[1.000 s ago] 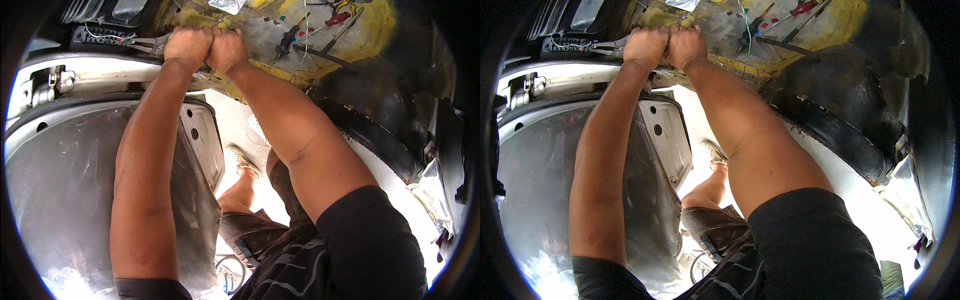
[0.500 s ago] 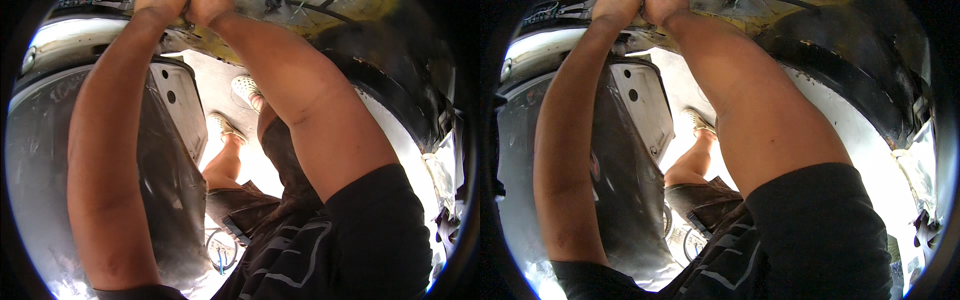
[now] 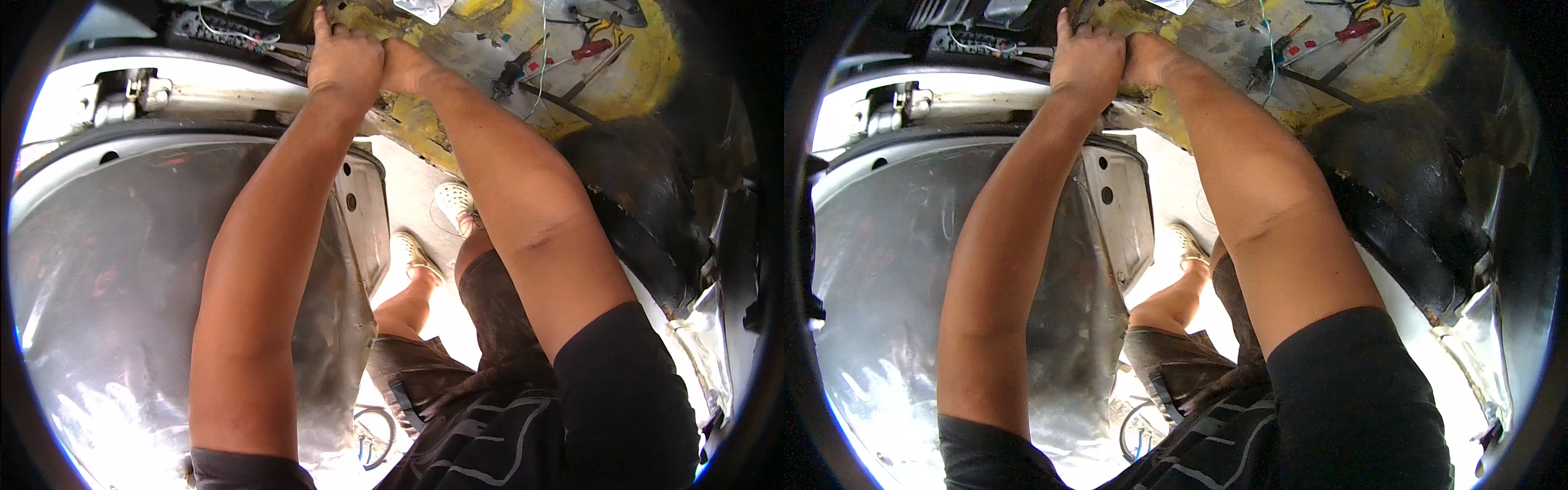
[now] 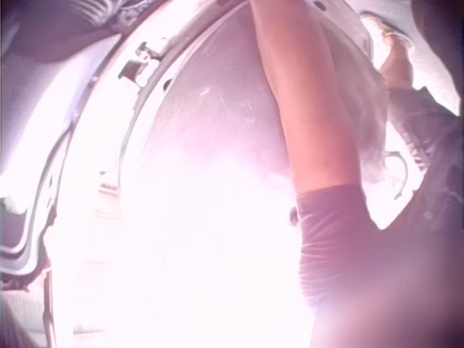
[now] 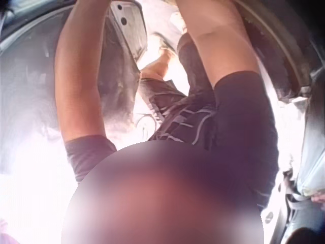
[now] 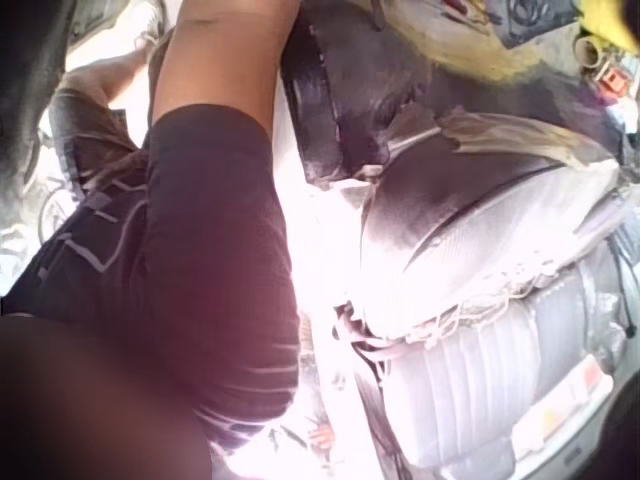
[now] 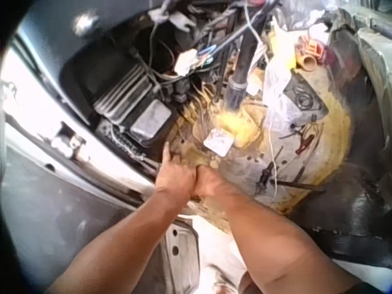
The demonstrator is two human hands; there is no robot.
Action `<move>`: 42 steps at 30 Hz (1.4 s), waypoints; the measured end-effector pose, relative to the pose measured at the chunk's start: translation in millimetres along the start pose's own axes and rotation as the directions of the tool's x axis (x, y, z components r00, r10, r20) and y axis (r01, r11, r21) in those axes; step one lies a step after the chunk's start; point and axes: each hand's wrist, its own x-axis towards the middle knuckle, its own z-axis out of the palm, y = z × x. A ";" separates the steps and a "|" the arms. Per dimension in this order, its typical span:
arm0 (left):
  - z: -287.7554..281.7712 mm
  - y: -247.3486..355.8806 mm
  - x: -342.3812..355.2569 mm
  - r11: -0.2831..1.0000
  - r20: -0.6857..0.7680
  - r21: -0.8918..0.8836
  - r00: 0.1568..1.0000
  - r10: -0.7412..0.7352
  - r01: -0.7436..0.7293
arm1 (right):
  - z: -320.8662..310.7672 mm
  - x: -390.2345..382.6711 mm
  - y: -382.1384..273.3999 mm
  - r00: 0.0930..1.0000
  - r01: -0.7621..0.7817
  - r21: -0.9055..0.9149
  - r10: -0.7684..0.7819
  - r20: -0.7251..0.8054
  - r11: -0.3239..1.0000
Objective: The person works inside the driver's side of a vehicle with the door open, using pliers to manipulate and adjust wires near the dashboard and door jamb. The person repeatedly reaches into the wiring harness, pulls wires, and uses the pliers to grip and reposition components.
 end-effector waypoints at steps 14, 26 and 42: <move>-137.8 -142.9 -77.0 0.950 0.193 0.287 0.979 0.070 -0.124 | -20.2 6.3 -37.3 0.983 0.050 0.033 -0.055 0.178 0.998; -97.1 -144.8 -67.2 0.954 0.085 0.269 0.990 0.117 -0.135 | -29.0 1.4 -45.9 0.967 0.126 -0.172 -0.083 0.242 0.977; -89.5 -144.6 -65.4 0.967 0.052 0.230 0.994 0.099 -0.109 | -23.2 3.0 -37.6 0.985 0.141 -0.092 -0.130 0.115 0.986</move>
